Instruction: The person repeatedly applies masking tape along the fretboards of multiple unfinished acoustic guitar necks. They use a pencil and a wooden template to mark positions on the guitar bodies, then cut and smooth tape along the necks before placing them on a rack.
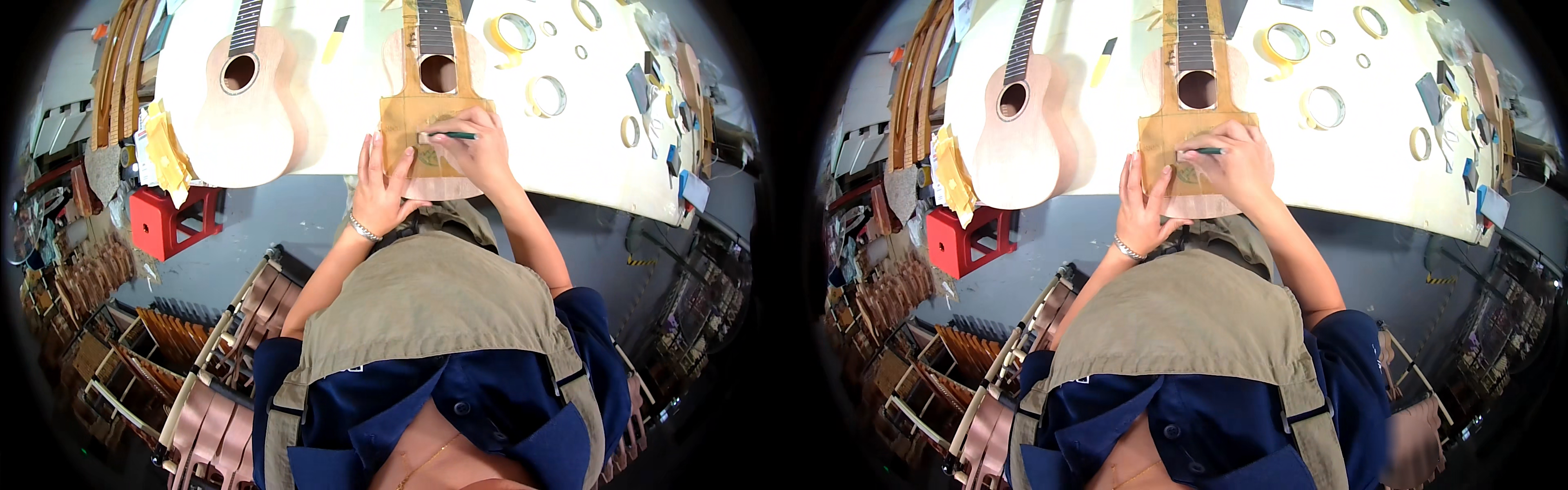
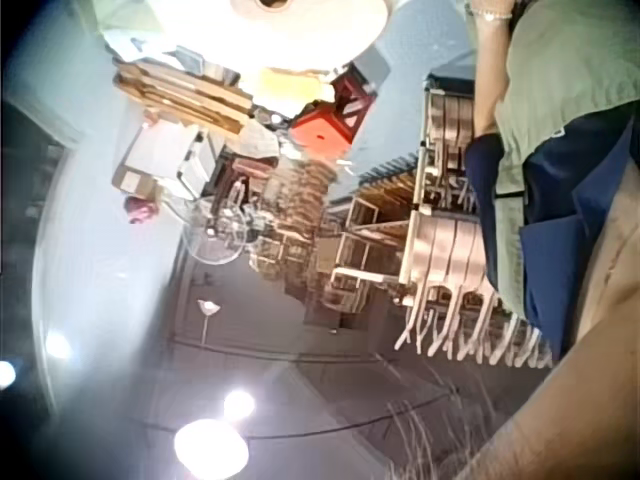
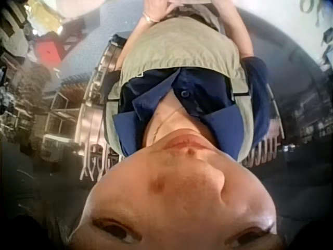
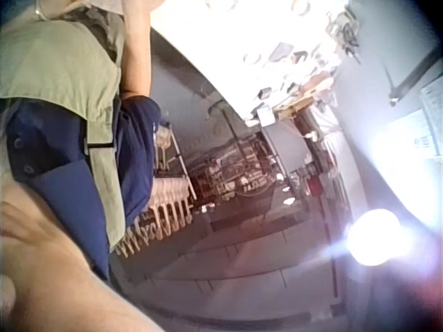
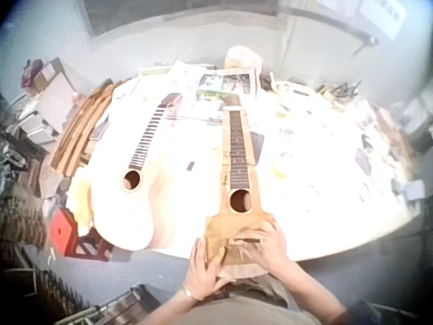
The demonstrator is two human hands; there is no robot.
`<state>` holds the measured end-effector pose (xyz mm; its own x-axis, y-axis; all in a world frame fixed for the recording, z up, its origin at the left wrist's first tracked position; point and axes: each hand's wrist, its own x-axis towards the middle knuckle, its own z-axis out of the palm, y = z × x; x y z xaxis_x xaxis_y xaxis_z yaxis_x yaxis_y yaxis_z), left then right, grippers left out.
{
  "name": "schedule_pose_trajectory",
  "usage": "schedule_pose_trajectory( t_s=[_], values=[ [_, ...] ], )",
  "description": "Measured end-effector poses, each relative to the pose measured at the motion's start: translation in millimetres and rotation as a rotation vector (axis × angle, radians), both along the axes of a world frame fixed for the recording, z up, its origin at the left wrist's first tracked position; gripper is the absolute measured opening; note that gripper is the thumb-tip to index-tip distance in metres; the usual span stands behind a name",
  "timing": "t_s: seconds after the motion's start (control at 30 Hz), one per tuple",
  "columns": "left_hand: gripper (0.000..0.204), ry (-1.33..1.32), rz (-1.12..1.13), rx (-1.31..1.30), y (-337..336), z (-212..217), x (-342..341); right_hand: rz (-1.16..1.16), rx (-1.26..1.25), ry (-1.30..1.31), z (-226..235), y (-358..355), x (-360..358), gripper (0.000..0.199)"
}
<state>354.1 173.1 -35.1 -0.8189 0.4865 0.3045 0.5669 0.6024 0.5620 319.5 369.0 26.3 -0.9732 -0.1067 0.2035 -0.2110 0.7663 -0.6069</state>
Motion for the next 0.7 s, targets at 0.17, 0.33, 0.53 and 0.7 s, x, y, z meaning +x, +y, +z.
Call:
schedule_pose_trajectory(
  t_s=[0.17,0.33,0.53,0.7],
  values=[
    [0.09,-0.055,-0.014,-0.034,-6.6,6.8,-0.4,-0.487,-0.068,0.141,-33.2,33.8,2.8,0.008],
    [0.091,-0.094,-0.073,-0.055,-69.1,40.2,-30.7,-0.44,-0.714,0.04,-46.4,50.0,-0.7,0.023],
    [0.065,0.087,0.485,-0.078,-236.4,33.9,-97.5,-0.615,-1.065,-0.071,10.5,-56.1,-39.8,0.028],
    [0.074,-0.234,0.177,0.261,-274.4,14.2,-117.3,-0.5,-1.226,0.036,-50.1,-179.6,-99.4,0.031]
  ],
)
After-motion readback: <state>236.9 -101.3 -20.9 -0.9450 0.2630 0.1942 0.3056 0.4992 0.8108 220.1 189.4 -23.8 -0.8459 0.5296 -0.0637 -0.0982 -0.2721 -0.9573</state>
